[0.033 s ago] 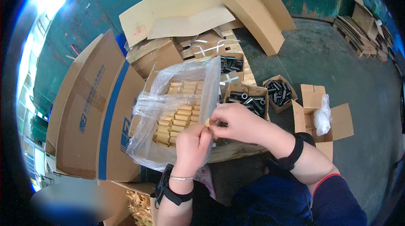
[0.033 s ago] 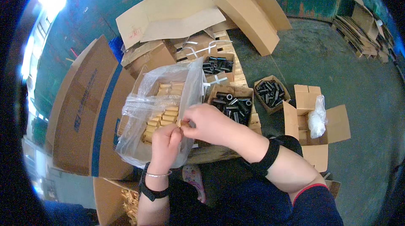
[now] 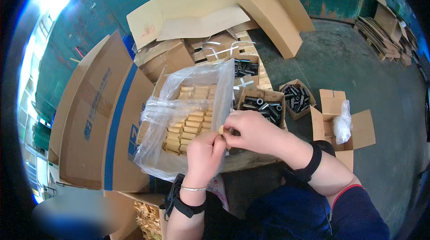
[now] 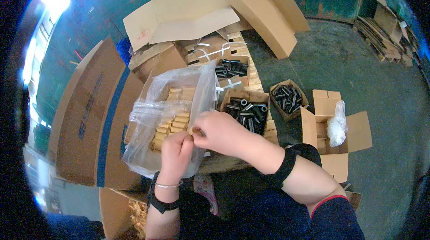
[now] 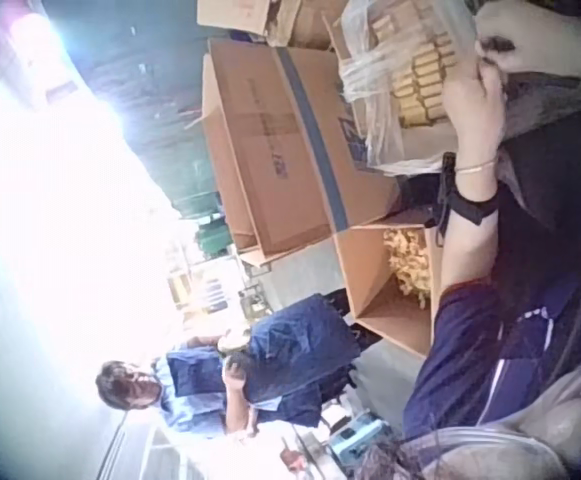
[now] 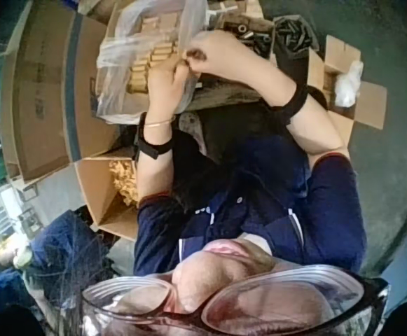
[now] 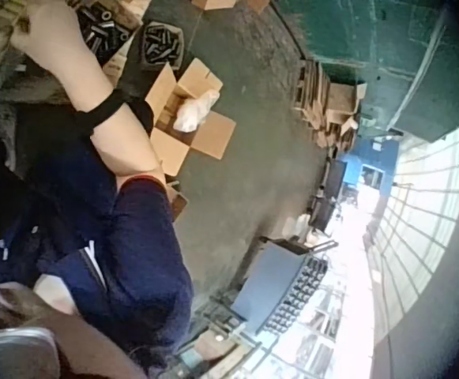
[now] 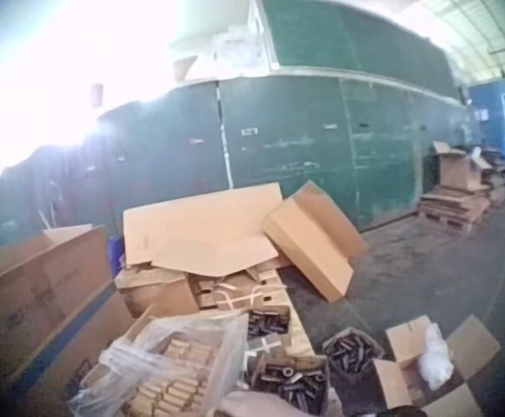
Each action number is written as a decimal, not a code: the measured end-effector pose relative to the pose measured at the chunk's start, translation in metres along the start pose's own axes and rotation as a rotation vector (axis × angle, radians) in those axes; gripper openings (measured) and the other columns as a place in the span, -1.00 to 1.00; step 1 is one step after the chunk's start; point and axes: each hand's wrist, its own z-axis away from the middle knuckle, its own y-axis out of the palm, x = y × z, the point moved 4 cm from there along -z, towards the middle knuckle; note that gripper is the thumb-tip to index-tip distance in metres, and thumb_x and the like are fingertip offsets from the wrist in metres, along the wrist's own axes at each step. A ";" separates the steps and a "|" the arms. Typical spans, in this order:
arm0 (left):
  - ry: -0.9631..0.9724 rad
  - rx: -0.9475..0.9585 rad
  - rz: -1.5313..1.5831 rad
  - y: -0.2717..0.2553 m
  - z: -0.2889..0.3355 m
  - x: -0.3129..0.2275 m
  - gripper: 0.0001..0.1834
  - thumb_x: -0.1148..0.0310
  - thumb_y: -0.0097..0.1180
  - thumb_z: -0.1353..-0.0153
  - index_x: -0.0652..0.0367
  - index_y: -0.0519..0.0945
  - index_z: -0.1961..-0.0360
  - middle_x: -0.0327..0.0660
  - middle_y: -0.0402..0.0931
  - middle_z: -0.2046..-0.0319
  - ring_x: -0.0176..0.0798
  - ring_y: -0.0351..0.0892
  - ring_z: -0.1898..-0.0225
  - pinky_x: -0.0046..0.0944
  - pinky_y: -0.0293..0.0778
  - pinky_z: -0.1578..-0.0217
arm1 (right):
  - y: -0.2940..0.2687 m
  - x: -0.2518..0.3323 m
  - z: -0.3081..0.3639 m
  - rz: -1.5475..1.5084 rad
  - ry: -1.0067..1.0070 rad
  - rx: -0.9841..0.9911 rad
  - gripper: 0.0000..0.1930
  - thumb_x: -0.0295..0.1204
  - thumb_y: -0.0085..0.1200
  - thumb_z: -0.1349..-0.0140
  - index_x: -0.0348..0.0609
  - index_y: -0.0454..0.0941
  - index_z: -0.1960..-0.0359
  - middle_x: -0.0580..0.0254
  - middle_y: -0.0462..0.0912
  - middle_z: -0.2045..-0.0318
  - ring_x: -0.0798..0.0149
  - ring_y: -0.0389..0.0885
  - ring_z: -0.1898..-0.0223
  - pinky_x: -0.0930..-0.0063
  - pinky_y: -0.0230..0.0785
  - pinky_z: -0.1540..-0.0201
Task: The person unwraps small black cylinders from brown paper by hand, placing the cylinders into a small cardboard box and the discarded wrappers into a larger one. They occasionally move plastic packaging aside to reach more wrapped items in the bin.
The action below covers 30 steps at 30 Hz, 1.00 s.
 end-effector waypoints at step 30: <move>-0.268 0.157 0.894 0.012 -0.004 0.038 -0.82 0.49 -0.20 -0.04 0.29 0.44 0.35 -0.20 0.42 0.56 -0.41 0.35 0.51 -0.48 0.28 0.44 | -0.014 -0.013 0.003 -0.283 0.297 -0.183 -0.87 -0.54 -0.15 -0.02 -0.32 0.45 0.48 0.24 0.47 0.62 0.51 0.40 0.54 0.65 0.26 0.44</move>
